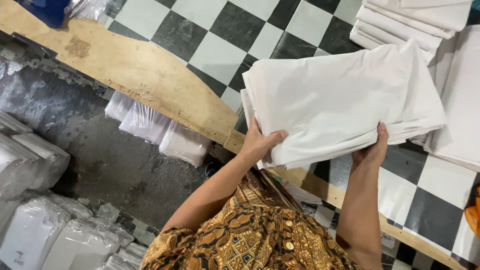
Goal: The person folds white garments on a wooden table and places them into clear plastic bags. They seal the bags using a tape dispenser and stack the packaged items on the floor. The person repeats this process for multiple garments.
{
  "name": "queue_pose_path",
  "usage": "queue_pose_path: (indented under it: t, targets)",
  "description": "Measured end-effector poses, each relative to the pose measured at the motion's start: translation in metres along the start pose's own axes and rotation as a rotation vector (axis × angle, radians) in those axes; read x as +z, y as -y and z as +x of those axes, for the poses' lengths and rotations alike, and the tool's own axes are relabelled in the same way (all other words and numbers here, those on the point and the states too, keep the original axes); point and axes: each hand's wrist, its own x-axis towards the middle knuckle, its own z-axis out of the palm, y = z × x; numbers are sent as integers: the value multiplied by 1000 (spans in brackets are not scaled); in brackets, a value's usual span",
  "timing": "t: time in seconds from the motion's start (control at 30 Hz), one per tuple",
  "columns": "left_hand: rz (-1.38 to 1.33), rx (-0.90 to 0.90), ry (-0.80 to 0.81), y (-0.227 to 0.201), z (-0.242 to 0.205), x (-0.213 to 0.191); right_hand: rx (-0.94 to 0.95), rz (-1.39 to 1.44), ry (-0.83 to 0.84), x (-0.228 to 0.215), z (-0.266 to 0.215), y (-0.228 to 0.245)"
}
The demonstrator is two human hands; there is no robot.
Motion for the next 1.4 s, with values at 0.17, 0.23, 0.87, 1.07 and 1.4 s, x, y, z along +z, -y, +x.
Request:
queue_pose_path:
  t: [0.17, 0.23, 0.87, 1.07, 1.4]
  targets:
    - [-9, -23, -86, 54, -13, -13, 85, -132, -143, -5, -8, -11]
    - [-25, -65, -115, 64, -11, -16, 112, -89, -226, -11, 4, 0]
    - [424, 91, -498, -58, 30, -243, 497, -1185, 490, 186, -30, -92]
    - [1149, 252, -503, -84, 71, -197, -1048, -1331, 1068, 328, -50, -165]
    - [1430, 167, -470, -60, 110, -192, -692, -1969, 638, 308, 144, -109]
